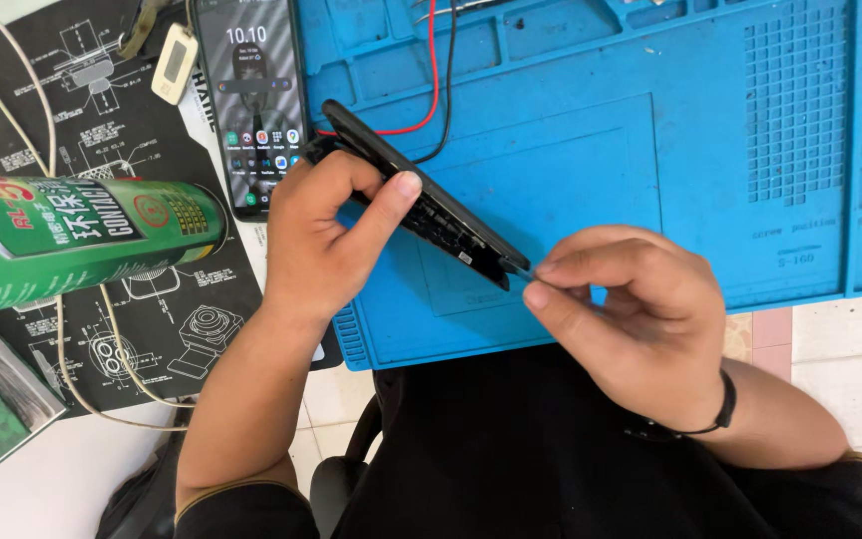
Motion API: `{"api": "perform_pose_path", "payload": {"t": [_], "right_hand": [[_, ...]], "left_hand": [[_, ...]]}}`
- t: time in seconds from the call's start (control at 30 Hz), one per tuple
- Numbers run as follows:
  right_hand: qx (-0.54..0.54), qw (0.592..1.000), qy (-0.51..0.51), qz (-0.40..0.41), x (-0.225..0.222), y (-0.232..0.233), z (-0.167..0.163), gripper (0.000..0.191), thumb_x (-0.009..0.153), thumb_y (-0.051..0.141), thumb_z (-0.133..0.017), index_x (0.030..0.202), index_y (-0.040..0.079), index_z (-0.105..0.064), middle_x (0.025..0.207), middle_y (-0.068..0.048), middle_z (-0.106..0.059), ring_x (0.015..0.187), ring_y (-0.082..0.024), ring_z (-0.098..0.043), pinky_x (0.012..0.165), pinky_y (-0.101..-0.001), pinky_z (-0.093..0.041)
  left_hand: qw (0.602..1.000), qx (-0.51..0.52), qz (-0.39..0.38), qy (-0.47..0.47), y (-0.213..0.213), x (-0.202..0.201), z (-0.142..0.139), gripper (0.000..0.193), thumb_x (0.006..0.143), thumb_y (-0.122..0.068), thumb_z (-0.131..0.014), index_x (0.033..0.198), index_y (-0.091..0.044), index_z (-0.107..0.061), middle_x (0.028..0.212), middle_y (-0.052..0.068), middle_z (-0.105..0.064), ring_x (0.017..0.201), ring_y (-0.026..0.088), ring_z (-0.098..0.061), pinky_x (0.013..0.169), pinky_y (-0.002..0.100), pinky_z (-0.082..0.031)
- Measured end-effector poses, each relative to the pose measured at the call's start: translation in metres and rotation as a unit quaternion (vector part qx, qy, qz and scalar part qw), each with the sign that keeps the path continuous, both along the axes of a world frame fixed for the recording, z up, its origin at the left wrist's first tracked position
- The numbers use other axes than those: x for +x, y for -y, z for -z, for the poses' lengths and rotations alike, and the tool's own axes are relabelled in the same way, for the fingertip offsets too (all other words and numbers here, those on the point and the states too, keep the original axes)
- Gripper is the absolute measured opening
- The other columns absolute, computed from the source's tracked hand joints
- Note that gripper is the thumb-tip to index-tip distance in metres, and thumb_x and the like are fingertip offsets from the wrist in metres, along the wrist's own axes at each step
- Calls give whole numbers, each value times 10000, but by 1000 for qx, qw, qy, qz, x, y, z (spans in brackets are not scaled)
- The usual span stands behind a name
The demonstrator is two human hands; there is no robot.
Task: The person picks up a black smartphone and uses a metal prying tool to separate the back cover from the frame. After opening the device, they use a soldering iron to heat and remove adhesive from the interior chassis.
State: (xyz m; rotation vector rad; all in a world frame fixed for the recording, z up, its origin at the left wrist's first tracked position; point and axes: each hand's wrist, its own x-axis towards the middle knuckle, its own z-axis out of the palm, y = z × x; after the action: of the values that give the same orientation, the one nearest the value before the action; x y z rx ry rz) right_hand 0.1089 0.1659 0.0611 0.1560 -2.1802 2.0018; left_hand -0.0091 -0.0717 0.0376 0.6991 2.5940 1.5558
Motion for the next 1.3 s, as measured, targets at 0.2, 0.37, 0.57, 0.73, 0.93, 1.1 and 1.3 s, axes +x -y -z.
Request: {"api": "perform_pose_path", "payload": {"t": [0.2, 0.37, 0.57, 0.73, 0.93, 1.1, 1.3], "right_hand": [[133, 990, -16, 42, 3, 3, -3, 216, 846, -27, -729, 1060, 6, -734, 958, -101, -695, 654, -93, -582, 566, -216, -444], [258, 956, -117, 71, -1, 17, -7, 230, 852, -35, -774, 1072, -21, -711, 887, -98, -666, 687, -187, -630, 585, -275, -484], [263, 950, -158, 55, -1, 7, -11, 238, 808, -44, -800, 988, -53, -645, 875, -142, -670, 684, -204, -670, 583, -291, -518], [254, 953, -160, 31, 2, 7, 0, 283, 768, -83, -749, 1032, -35, -659, 901, -136, -682, 709, -225, -665, 610, -320, -513], [331, 921, -185, 93, 5, 26, 13, 326, 826, -37, -884, 1112, 8, -732, 800, -60, -559, 658, -193, -563, 575, -342, -431], [338, 918, -189, 82, 1, 29, 16, 331, 802, -67, -883, 1099, -7, -752, 728, -33, -493, 578, -168, -499, 525, -342, -389], [328, 919, -201, 81, -12, 38, 13, 323, 850, -44, -883, 1136, 8, -742, 763, -40, -500, 621, -176, -523, 567, -348, -417]], "left_hand": [[1000, -5, 4, -26, -1, -1, 1, 241, 998, -150, -781, 849, -50, -619, 816, 50, -714, 701, 166, -658, 655, 292, -472], [1000, 4, 9, -13, -1, -2, 0, 245, 1001, -147, -778, 847, -52, -612, 839, 51, -723, 725, 173, -682, 671, 291, -491], [1000, 8, 11, -16, -2, -1, -1, 252, 999, -136, -779, 840, -50, -602, 891, 53, -738, 786, 184, -700, 713, 298, -514], [1000, 10, 13, -11, -3, 0, -2, 274, 1011, -131, -773, 832, -49, -583, 884, 53, -728, 794, 190, -690, 729, 305, -513], [1000, 11, 15, -6, -3, 0, -3, 281, 1001, -124, -771, 813, -45, -578, 842, 54, -717, 735, 180, -685, 673, 296, -494], [1000, 20, 23, -8, -3, -1, -2, 295, 1010, -114, -762, 810, -42, -558, 836, 60, -715, 726, 175, -686, 661, 290, -489], [1000, 20, 18, 5, -2, -1, 0, 306, 994, -106, -771, 789, -36, -554, 797, 62, -703, 695, 169, -672, 642, 283, -482]]}}
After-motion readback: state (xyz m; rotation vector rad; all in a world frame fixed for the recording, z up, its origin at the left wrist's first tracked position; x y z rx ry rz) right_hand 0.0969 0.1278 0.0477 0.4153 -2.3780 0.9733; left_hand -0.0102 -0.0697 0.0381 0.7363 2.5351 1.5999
